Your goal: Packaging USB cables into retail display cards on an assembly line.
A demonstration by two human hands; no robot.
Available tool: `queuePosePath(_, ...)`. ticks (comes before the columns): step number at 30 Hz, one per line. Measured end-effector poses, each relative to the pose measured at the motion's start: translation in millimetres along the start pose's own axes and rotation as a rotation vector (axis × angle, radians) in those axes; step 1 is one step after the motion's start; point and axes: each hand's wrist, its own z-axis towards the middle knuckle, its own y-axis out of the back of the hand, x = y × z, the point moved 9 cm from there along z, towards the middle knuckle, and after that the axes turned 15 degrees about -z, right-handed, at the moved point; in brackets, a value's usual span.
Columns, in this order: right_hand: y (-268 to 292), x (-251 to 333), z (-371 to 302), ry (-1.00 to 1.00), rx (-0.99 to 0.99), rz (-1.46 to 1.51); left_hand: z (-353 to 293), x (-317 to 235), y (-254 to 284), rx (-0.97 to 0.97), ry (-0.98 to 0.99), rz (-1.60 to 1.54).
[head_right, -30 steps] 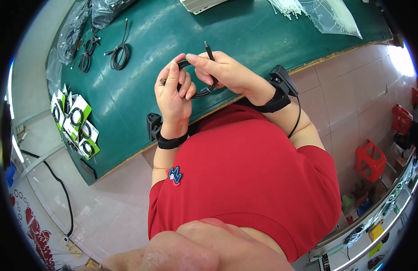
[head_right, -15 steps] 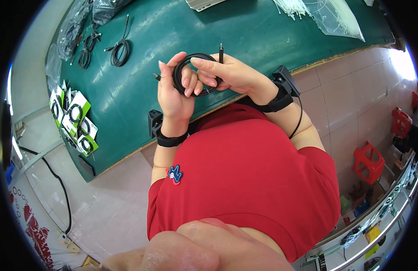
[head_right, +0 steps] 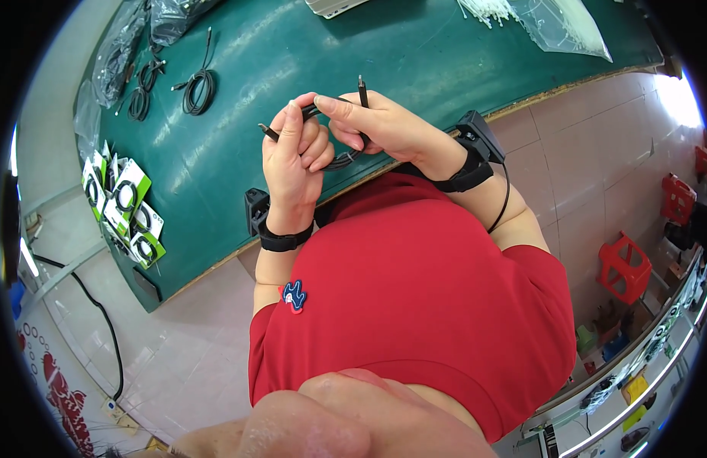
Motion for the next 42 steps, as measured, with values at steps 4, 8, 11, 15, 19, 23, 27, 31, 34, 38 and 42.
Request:
queuePosePath(4,-0.4,1.0,1.4,-0.006,-0.083,0.031,0.3,-1.5,4.7,-0.084,-0.046,-0.015)
queuePosePath(8,4.6,-1.4,3.9,0.02,-0.191,0.008,0.2,2.0,10.5,-0.158,-0.05,-0.043)
queuePosePath(11,7.2,-4.3,6.3,0.037,-0.199,0.05,0.7,0.9,7.5,-0.132,-0.075,-0.056)
queuePosePath(15,9.0,-5.1,7.3,-0.033,-0.176,0.111,9.1,4.2,7.6,-0.098,-0.034,-0.167)
queuePosePath(19,8.7,1.4,7.0,-0.007,-0.213,0.125,3.1,5.3,1.8,-0.284,-0.141,-0.183)
queuePosePath(23,2.8,3.6,4.5,-0.021,-0.215,0.078,6.9,5.0,6.7,-0.101,-0.089,-0.132)
queuePosePath(27,1.5,6.2,3.3,-0.006,-0.201,0.098,6.1,4.7,11.4,-0.085,-0.062,-0.086)
queuePosePath(31,2.4,3.1,3.3,-0.053,-0.2,0.128,7.3,2.6,10.9,-0.073,-0.054,-0.017)
queuePosePath(34,4.4,8.3,6.2,-0.01,-0.141,0.027,6.7,2.6,7.1,-0.048,-0.034,-0.005)
queuePosePath(38,11.4,9.5,5.6,-0.003,-0.148,0.101,4.8,9.5,3.6,-0.123,-0.105,0.03)
queuePosePath(42,9.3,17.7,5.4,0.042,-0.188,0.093,4.8,9.0,7.6,-0.044,-0.129,0.107)
